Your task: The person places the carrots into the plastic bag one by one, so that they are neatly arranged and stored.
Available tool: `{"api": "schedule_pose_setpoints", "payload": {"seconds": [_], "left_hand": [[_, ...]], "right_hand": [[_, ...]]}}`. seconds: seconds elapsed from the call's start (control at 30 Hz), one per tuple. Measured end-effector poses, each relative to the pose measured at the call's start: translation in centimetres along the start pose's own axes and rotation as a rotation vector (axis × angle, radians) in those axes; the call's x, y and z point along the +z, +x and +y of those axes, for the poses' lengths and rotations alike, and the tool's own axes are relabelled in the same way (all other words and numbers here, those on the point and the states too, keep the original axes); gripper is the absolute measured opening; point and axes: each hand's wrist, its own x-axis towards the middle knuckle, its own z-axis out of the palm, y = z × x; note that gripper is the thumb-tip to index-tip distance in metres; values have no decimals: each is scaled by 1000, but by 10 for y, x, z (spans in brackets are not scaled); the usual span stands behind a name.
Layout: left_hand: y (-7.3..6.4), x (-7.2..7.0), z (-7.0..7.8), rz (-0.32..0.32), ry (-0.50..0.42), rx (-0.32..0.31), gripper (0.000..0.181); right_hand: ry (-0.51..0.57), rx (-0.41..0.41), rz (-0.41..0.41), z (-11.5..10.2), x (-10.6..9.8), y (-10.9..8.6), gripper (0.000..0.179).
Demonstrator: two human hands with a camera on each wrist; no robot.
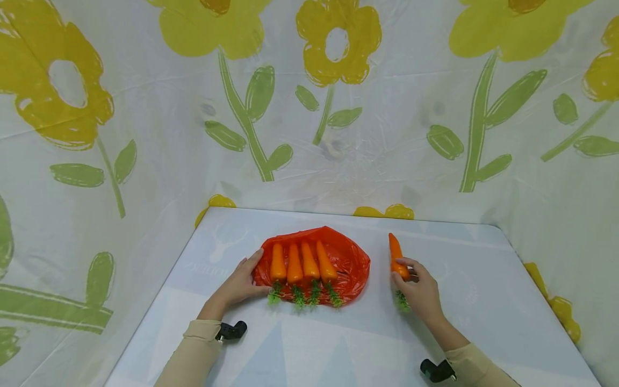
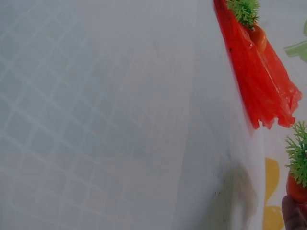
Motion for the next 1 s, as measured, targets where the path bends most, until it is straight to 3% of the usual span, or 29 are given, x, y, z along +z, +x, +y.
{"api": "schedule_pose_setpoints", "payload": {"seconds": [0.43, 1.0], "left_hand": [[1, 1, -1, 6, 4, 18, 115], [0, 1, -2, 0, 8, -3, 115]], "right_hand": [[10, -11, -31, -5, 5, -3, 39], [31, -113, -9, -13, 14, -10, 37]]}}
